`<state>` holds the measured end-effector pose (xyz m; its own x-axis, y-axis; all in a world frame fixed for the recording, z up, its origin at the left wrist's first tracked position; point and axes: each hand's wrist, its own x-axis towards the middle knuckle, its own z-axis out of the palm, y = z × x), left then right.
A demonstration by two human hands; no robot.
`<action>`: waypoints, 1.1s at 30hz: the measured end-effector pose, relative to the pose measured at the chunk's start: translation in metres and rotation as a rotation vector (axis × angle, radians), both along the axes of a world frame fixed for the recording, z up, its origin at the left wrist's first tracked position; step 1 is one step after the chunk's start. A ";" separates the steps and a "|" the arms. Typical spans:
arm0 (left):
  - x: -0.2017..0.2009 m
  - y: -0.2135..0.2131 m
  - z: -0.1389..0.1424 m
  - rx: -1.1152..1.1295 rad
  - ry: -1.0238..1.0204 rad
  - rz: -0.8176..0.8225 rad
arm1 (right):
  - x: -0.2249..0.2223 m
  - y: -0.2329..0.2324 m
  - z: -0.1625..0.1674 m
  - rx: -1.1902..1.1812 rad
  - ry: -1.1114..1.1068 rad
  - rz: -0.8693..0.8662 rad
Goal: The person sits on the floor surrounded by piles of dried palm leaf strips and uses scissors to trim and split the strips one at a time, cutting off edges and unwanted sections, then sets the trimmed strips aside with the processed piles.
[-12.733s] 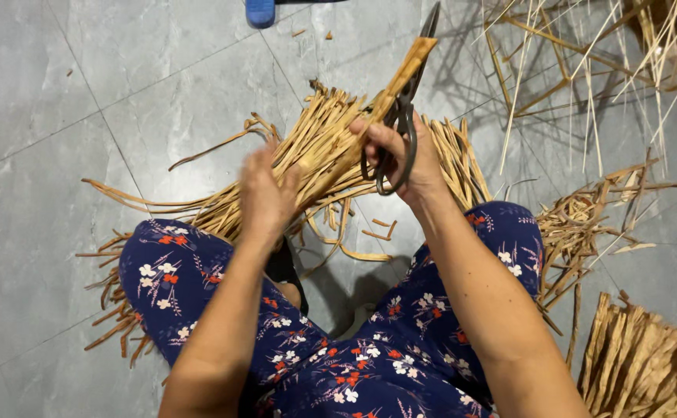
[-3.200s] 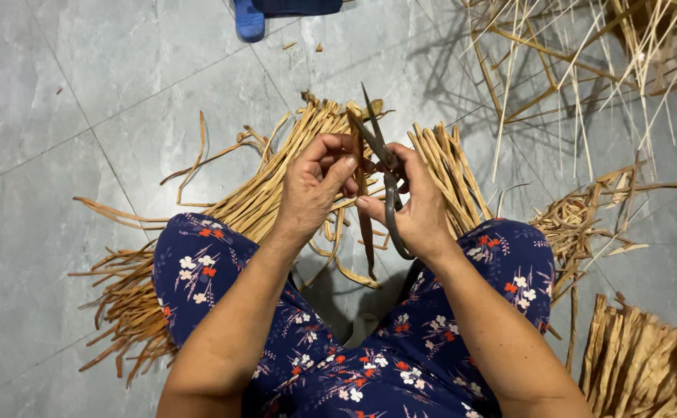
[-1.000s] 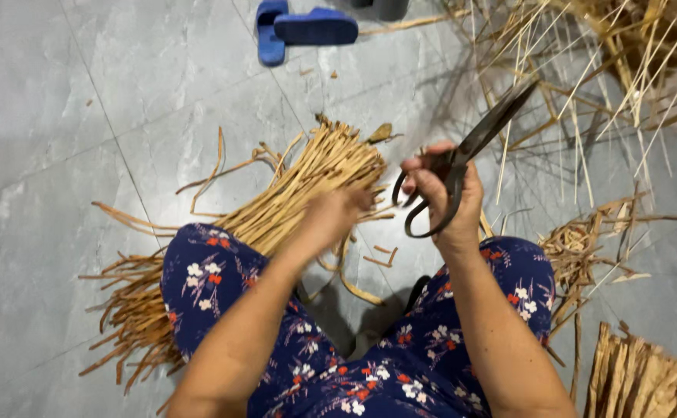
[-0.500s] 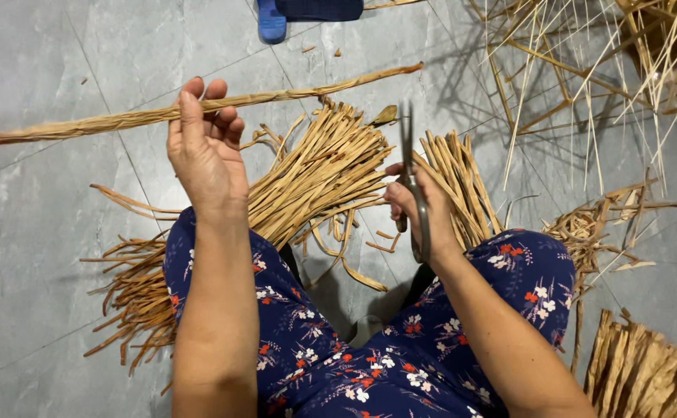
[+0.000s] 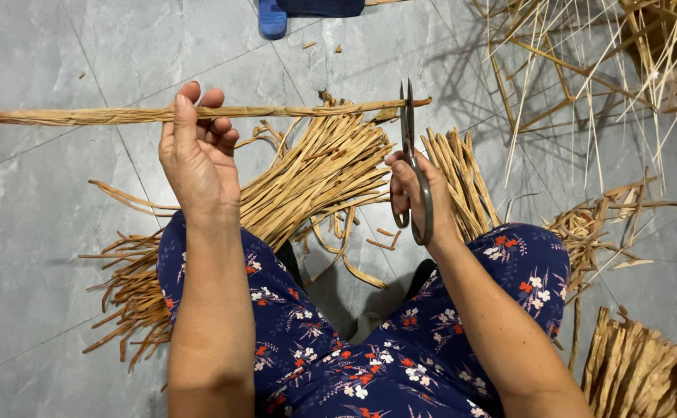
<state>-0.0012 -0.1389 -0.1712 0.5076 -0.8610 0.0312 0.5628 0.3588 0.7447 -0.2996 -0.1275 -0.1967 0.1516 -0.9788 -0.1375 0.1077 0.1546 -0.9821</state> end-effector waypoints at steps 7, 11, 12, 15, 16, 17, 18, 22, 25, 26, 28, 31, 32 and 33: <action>0.012 0.001 0.000 0.005 -0.028 0.095 | 0.006 0.002 -0.005 0.100 0.002 -0.013; 0.012 -0.006 -0.004 -0.025 -0.079 0.107 | 0.009 0.004 -0.008 -0.038 0.161 -0.106; 0.010 -0.009 -0.006 -0.029 -0.080 0.089 | 0.009 0.005 -0.007 -0.136 0.192 -0.149; -0.012 -0.012 -0.018 -0.024 -0.270 -0.009 | 0.011 0.008 0.003 -0.437 0.220 -0.201; -0.027 -0.015 -0.024 0.022 -0.322 -0.094 | 0.012 0.009 0.007 -0.535 0.191 -0.174; -0.043 -0.018 -0.030 0.068 -0.374 -0.180 | 0.015 0.009 0.012 -0.633 0.160 -0.146; -0.060 -0.016 -0.038 0.090 -0.382 -0.286 | 0.017 0.009 0.016 -0.639 0.181 -0.129; -0.135 -0.015 -0.070 0.108 -0.204 -0.559 | 0.021 0.008 0.029 -0.639 0.321 -0.120; -0.159 0.002 -0.093 0.148 -0.847 -0.473 | 0.022 0.008 0.028 -0.619 0.328 -0.097; -0.163 0.006 -0.098 0.122 -0.946 -0.467 | 0.022 0.008 0.027 -0.612 0.308 -0.078; -0.165 0.008 -0.098 0.062 -1.147 -0.450 | 0.023 0.009 0.025 -0.667 0.441 -0.166; -0.159 0.011 -0.086 -0.241 -1.243 -0.317 | 0.012 0.006 0.030 -0.733 0.496 -0.244; -0.157 0.011 -0.081 -0.211 -1.249 -0.348 | 0.004 0.005 0.034 -0.754 0.490 -0.260; -0.155 0.013 -0.075 -0.180 -1.254 -0.380 | -0.007 0.004 0.040 -0.808 0.573 -0.329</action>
